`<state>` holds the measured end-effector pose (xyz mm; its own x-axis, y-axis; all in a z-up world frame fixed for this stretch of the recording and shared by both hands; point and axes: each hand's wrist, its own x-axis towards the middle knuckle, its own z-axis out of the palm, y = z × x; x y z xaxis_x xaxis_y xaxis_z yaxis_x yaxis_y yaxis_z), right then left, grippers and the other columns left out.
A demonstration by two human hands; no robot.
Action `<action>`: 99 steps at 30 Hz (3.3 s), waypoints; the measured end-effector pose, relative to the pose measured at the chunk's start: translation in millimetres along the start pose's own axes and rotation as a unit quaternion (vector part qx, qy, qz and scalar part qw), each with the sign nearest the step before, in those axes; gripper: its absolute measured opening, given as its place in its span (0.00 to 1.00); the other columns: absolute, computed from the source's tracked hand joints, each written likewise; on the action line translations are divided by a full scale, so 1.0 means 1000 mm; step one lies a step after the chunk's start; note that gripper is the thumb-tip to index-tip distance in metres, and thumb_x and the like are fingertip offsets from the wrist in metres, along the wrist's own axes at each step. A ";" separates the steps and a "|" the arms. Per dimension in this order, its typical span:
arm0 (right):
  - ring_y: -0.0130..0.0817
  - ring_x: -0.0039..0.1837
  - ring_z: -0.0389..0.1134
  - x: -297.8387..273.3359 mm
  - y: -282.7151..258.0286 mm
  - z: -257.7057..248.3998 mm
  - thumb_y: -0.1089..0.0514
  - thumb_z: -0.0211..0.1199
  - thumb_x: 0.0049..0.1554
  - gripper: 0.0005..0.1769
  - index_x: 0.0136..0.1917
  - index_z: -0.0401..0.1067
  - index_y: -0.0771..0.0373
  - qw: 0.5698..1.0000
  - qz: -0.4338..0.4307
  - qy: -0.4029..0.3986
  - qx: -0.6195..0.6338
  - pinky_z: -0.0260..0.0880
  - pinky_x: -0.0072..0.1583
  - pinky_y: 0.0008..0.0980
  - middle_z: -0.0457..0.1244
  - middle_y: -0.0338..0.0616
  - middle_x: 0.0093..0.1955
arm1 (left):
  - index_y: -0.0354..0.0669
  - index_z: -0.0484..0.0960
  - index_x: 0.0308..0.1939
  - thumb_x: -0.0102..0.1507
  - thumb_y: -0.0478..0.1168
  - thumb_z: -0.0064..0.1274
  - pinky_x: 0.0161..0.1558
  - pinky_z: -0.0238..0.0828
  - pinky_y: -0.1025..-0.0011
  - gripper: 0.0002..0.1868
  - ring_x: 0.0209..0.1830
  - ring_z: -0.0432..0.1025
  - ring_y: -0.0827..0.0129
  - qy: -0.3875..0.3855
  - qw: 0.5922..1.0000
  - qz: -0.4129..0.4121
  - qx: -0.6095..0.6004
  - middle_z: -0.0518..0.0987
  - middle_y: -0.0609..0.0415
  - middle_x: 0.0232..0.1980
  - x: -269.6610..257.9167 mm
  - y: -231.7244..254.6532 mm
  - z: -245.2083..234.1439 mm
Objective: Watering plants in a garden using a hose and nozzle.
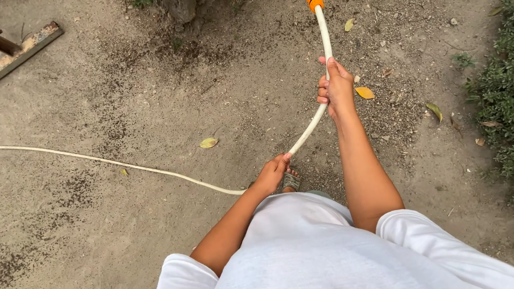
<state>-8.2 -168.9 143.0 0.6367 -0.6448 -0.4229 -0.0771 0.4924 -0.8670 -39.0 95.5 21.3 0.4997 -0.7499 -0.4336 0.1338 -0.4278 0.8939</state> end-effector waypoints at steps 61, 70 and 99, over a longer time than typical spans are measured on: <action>0.18 0.24 0.45 -0.036 0.020 -0.001 0.45 0.48 0.70 0.19 0.62 0.72 0.58 1.000 -0.005 0.008 -0.003 0.46 0.26 0.24 0.49 0.30 0.27 | 0.37 0.79 0.47 0.73 0.60 0.34 0.47 0.70 0.65 0.29 0.40 0.74 0.62 0.021 0.998 0.058 0.009 0.81 0.49 0.38 -0.017 -0.056 0.012; 0.18 0.24 0.45 -0.049 0.020 0.009 0.45 0.49 0.69 0.19 0.63 0.73 0.56 1.000 0.011 0.006 -0.023 0.46 0.26 0.23 0.49 0.30 0.27 | 0.38 0.79 0.45 0.73 0.60 0.35 0.42 0.68 0.67 0.28 0.35 0.69 0.67 0.010 1.000 0.028 0.000 0.75 0.54 0.33 -0.027 -0.059 0.011; 0.17 0.24 0.44 -0.175 -0.018 -0.118 0.45 0.50 0.70 0.21 0.67 0.72 0.56 0.942 -0.219 0.237 0.093 0.43 0.25 0.23 0.49 0.29 0.28 | 0.40 0.78 0.42 0.73 0.62 0.32 0.39 0.68 0.55 0.30 0.34 0.72 0.50 -0.117 0.966 0.153 0.173 0.78 0.43 0.32 -0.003 -0.010 0.071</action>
<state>-208.6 -133.8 201.6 0.1593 -0.9767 -0.1436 0.2765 0.1838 -0.9433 -102.9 66.6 5.6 0.2570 -0.9443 -0.2055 -0.3042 -0.2809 0.9103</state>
